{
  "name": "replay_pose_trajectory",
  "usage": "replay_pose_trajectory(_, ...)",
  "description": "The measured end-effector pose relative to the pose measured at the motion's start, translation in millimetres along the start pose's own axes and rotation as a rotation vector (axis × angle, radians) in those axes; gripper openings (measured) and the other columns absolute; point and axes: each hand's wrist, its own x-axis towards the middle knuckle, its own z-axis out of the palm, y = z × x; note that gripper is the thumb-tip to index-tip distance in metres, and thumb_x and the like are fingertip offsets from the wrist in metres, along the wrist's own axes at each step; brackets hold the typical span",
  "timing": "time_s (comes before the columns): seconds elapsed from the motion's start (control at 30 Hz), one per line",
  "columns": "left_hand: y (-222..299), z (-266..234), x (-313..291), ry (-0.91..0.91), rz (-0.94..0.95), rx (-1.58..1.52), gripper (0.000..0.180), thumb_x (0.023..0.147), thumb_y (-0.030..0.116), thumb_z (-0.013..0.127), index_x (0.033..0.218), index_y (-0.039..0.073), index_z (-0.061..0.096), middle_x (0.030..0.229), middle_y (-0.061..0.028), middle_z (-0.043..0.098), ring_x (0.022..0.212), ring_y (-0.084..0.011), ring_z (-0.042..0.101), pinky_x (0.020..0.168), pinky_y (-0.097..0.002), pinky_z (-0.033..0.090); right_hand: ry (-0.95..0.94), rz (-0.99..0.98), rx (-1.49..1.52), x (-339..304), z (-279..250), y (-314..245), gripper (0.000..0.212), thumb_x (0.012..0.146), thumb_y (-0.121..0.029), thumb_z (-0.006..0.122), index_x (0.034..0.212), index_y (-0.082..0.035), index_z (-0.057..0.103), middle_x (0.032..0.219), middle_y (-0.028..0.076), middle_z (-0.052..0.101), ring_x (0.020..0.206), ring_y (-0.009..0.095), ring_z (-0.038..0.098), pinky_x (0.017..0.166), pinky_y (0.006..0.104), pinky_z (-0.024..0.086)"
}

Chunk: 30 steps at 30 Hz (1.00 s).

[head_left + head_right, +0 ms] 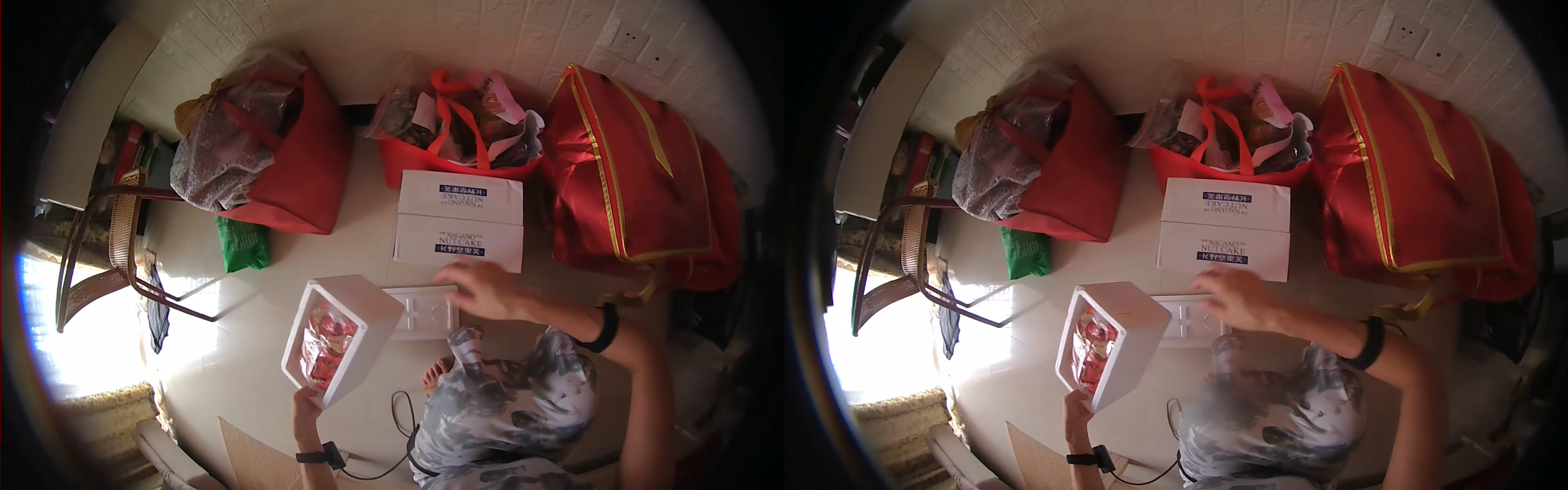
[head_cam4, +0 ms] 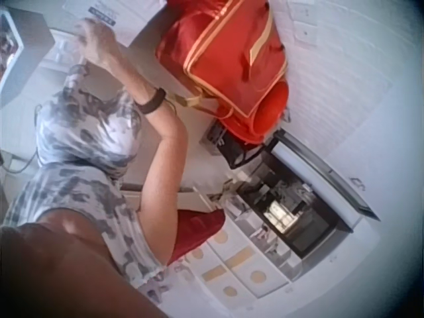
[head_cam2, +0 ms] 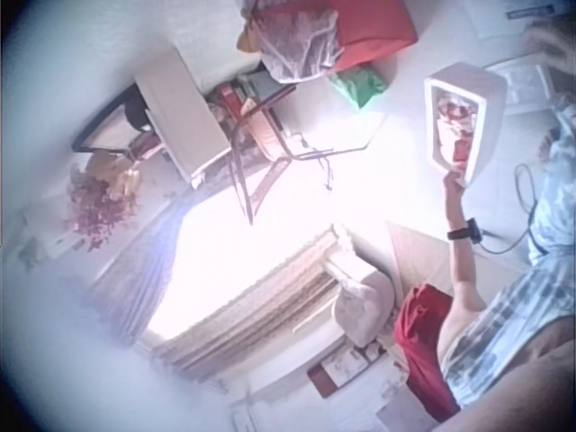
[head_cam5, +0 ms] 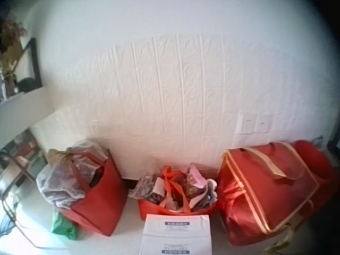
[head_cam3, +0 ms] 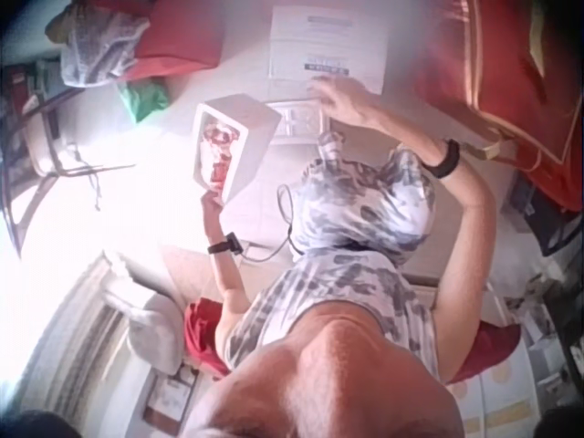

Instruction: The camera wearer is organizing and sorting various gift bags, boxes, and plastic containers on the floor.

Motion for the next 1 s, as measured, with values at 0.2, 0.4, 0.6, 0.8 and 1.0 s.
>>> replay_pose_trajectory(0.2,12,-2,21,0.03,-0.123,-0.302,0.073,0.06,0.012,0.048,0.131,0.002,0.033,0.123,-0.0172,0.047,0.111,-0.0346,0.049,0.094,-0.0525,0.042,0.629,0.115,-0.317,-42,-28,61,0.063,0.078,-0.017,0.065,0.129,0.002,0.034,0.123,0.021,0.041,0.114,0.038,0.044,0.094,0.0417,0.039)
replay_pose_trajectory(0.4,7,45,40,-0.05,-0.091,-0.46,0.073,0.06,0.007,0.049,0.131,0.006,0.033,0.123,-0.0168,0.047,0.117,-0.0367,0.044,0.096,-0.0571,0.04,0.517,0.421,0.072,-50,-13,114,0.073,0.081,-0.023,0.067,0.135,0.005,0.027,0.129,0.025,0.037,0.123,0.037,0.038,0.101,0.0401,0.033)
replay_pose_trajectory(0.6,-16,5,61,0.014,-0.1,-0.419,0.068,0.06,0.006,0.048,0.126,0.004,0.037,0.122,-0.016,0.048,0.118,-0.0375,0.043,0.101,-0.0577,0.034,0.612,0.429,0.531,-40,-12,81,0.065,0.083,-0.012,0.064,0.135,0.003,0.029,0.134,0.02,0.033,0.124,0.031,0.039,0.095,0.037,0.043)
replay_pose_trajectory(0.8,-22,8,59,0.092,0.001,-0.37,0.06,0.065,0.012,0.052,0.123,0.001,0.04,0.118,-0.0175,0.051,0.116,-0.0344,0.045,0.1,-0.0528,0.034,0.546,0.418,0.493,-42,-5,92,0.064,0.085,-0.012,0.061,0.138,-0.002,0.025,0.133,0.018,0.034,0.124,0.027,0.04,0.092,0.0334,0.044)
replay_pose_trajectory(1.0,24,117,16,0.95,0.854,0.675,0.075,0.074,0.023,0.061,0.137,0.0,0.027,0.137,-0.0203,0.026,0.125,-0.0313,0.03,0.104,-0.0448,0.026,0.568,0.482,0.781,-25,-2,109,0.059,0.092,-0.028,0.053,0.137,-0.001,0.028,0.129,0.016,0.045,0.119,0.02,0.043,0.098,0.0305,0.036)
